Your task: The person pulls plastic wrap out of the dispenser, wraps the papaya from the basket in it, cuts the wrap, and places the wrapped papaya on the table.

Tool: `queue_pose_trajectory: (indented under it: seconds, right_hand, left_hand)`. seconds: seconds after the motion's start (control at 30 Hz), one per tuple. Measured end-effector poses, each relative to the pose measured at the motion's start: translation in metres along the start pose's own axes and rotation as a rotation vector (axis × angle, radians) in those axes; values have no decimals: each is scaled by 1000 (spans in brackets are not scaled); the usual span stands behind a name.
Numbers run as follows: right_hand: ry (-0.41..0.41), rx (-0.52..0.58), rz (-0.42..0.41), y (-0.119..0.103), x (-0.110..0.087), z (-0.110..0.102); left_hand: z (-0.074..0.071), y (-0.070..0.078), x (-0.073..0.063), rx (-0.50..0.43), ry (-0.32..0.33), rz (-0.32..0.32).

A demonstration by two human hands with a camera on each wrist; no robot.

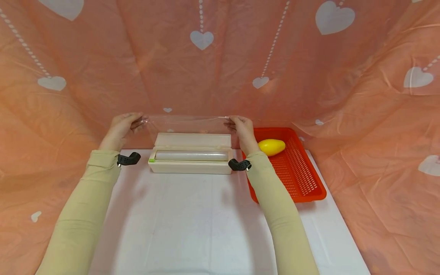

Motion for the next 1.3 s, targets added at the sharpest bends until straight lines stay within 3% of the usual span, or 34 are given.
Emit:
queue_pose_trajectory:
  seconds: [0.53, 0.8, 1.07, 1.3]
  right_hand:
    - [-14, -1, -40, -24, 6, 5]
    - [-3, -5, -63, -41, 9, 6]
    - [4, 31, -71, -45, 11, 7]
    - [-2, 47, -63, -42, 10, 9]
  left_hand:
    - [6, 22, -3, -65, -32, 43]
    - [11, 37, -9, -19, -17, 40]
    - [13, 41, -12, -79, -46, 28]
    - [10, 38, -13, -46, -42, 19]
Point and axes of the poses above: each hand's wrist, its own x-axis towards the middle knuckle, its own z-axis out of the palm, y = z × x, the point moved 9 cm from there along x, towards the middle knuckle, and after that the axes turned 14 degrees about -z, right-handed, at the moved point
